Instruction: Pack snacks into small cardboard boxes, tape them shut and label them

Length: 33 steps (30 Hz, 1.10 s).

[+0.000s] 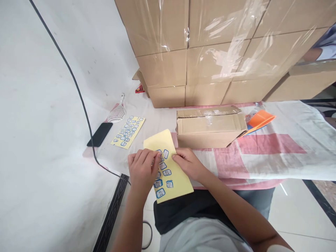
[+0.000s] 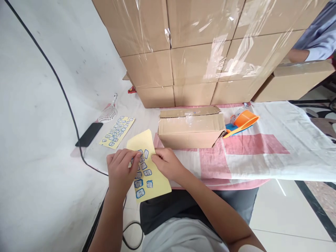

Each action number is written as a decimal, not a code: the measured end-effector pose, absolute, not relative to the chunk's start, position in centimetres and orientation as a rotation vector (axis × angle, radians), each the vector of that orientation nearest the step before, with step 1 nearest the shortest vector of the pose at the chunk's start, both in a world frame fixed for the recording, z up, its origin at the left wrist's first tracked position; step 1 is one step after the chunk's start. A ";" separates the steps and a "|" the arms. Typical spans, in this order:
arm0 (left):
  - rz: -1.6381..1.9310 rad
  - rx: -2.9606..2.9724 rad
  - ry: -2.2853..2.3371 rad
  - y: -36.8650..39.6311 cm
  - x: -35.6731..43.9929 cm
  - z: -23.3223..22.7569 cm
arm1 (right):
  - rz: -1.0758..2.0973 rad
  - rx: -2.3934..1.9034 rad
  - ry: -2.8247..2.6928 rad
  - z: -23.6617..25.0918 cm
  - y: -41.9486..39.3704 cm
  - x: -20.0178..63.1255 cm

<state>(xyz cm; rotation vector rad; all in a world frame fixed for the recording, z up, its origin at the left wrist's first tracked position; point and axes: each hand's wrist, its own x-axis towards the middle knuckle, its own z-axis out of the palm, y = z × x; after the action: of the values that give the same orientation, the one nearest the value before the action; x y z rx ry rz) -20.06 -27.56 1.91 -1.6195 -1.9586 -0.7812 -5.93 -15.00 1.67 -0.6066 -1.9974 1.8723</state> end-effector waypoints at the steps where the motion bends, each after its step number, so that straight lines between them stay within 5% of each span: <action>1: -0.822 -1.629 -1.948 -27.5 -20.2 1.9 | 1.865 -0.603 -2.006 1.6 -15.0 -5.9; 15: -1.027 -2.148 -2.157 -26.6 -21.9 2.8 | 1.480 -0.126 -2.142 0.8 -13.7 -6.2; 27: -0.871 -2.055 -2.071 -25.7 -22.1 2.7 | 2.010 -0.405 -1.850 0.4 -13.5 -6.3; 33: -0.743 -2.073 -1.982 -25.6 -23.2 1.9 | 2.014 -0.396 -1.733 -0.4 -13.7 -6.7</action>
<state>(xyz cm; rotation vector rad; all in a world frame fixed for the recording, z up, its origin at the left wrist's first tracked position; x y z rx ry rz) -23.21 -25.55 1.94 -2.0728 -1.9825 -0.7427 -6.67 -13.67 -0.41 -0.3960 -1.7327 2.0144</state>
